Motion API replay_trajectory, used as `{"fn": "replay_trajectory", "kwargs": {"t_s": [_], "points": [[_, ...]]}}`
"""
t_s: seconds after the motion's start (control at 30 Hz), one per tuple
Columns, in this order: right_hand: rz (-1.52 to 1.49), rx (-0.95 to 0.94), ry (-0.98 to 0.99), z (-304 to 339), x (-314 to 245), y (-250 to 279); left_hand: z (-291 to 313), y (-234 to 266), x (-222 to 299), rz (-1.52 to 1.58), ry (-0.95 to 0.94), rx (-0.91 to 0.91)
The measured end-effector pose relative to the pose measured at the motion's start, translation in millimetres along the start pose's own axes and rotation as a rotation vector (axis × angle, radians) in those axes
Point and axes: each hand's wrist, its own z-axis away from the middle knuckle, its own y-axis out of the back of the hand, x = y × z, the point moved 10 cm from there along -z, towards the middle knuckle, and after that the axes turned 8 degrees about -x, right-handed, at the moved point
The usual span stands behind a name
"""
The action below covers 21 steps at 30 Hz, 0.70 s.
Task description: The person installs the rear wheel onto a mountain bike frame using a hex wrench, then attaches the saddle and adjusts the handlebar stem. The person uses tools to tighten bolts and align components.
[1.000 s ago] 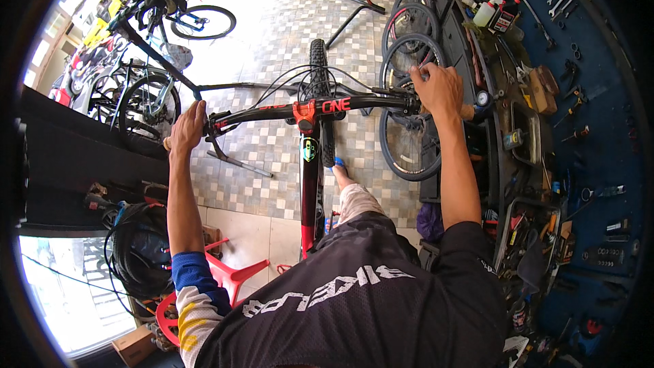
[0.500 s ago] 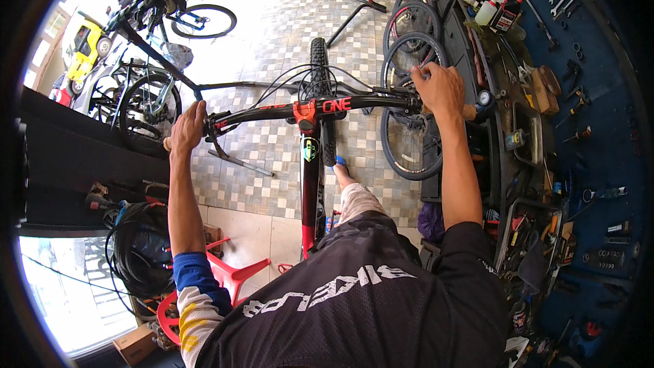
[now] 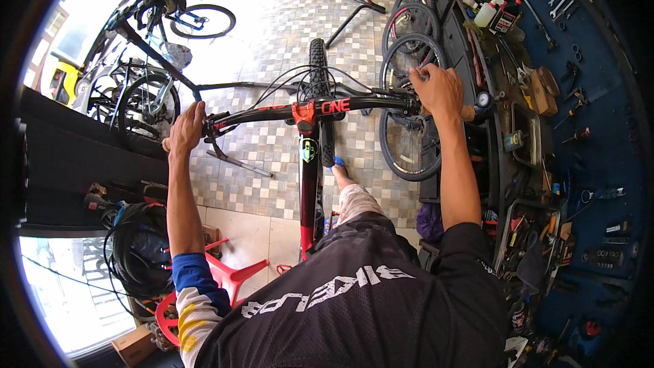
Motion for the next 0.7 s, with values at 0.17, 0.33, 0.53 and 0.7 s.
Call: {"fn": "replay_trajectory", "kwargs": {"t_s": [0.17,0.33,0.53,0.7], "points": [[0.027,0.076,0.109,-6,-18,29,0,0,-6,-0.001,0.003,-0.007],[-0.009,0.250,0.142,-4,-20,58,-2,0,-2,0.014,0.010,-0.022],[0.070,0.145,0.159,5,-33,30,-4,1,-4,0.015,0.024,-0.015],[0.008,0.034,0.081,1,-17,9,-3,0,-1,0.000,0.005,0.000]]}}
